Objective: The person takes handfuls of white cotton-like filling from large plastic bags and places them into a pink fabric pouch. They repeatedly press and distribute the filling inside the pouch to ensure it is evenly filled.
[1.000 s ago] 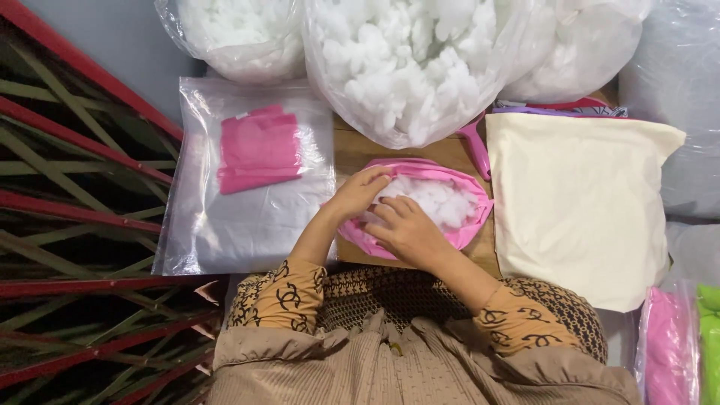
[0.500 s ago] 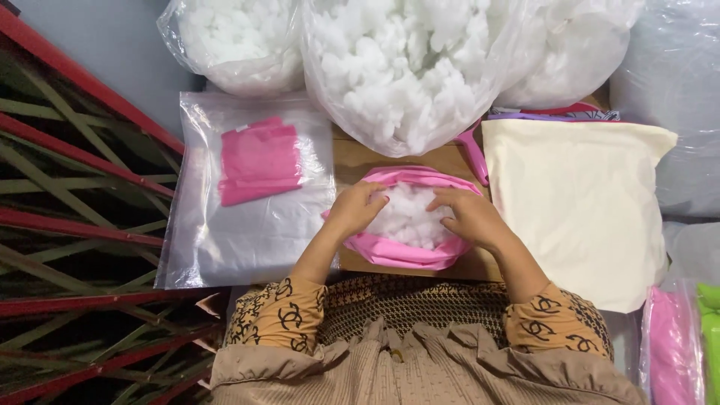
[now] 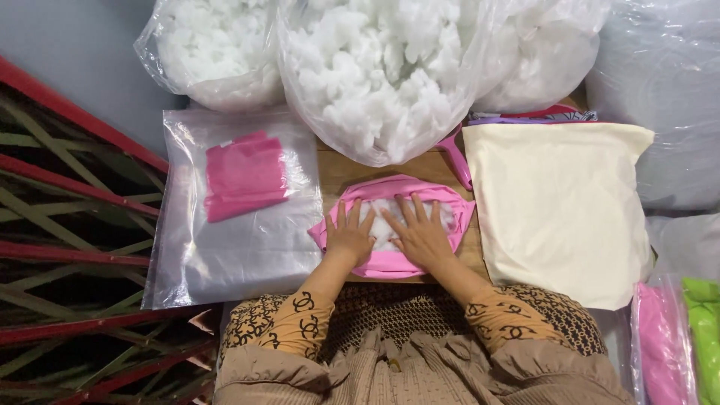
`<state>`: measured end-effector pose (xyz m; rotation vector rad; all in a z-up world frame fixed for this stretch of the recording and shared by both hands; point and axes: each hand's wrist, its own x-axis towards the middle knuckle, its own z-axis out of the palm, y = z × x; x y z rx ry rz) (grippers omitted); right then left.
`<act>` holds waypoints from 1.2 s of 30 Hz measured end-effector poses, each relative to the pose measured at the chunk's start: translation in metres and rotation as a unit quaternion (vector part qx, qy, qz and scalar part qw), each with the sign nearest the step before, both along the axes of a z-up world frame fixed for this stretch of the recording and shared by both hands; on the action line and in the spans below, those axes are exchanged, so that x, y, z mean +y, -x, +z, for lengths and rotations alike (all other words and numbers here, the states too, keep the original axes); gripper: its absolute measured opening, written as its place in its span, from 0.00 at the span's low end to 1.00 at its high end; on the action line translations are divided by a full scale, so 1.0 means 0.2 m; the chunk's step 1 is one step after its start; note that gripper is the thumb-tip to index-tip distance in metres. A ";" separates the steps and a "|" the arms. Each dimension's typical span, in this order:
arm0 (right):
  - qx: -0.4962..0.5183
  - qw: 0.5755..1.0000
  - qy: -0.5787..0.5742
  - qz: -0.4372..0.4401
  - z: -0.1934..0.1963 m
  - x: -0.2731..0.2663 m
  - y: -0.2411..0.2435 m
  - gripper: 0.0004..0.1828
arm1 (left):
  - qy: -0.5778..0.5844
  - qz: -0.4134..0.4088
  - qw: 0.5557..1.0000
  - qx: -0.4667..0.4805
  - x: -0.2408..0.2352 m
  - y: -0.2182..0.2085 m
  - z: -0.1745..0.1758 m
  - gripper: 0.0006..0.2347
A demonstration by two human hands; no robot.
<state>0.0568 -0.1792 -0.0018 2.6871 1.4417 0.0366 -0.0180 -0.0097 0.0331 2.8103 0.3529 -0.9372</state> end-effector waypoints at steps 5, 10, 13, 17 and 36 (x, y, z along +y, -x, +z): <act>-0.035 0.998 -0.017 0.053 -0.03 -0.04 -0.18 0.36 | 0.063 0.035 0.997 -0.042 0.00 -0.02 -0.04 0.30; 0.012 0.994 -0.087 0.061 0.17 -0.06 -0.16 0.30 | 0.120 0.044 0.972 -0.199 -0.06 0.00 0.25 0.28; 0.048 0.991 -0.126 0.008 0.21 -0.06 -0.10 0.29 | 0.126 -0.010 0.953 -0.275 -0.09 0.02 0.19 0.31; 0.089 0.993 0.069 -0.044 0.22 0.00 -0.10 0.35 | 0.056 -0.039 0.988 -0.138 -0.09 -0.02 0.05 0.29; 0.215 0.893 -0.362 -0.157 0.70 0.13 -0.27 0.21 | 0.149 0.099 0.808 -0.561 -0.12 -0.38 0.24 0.15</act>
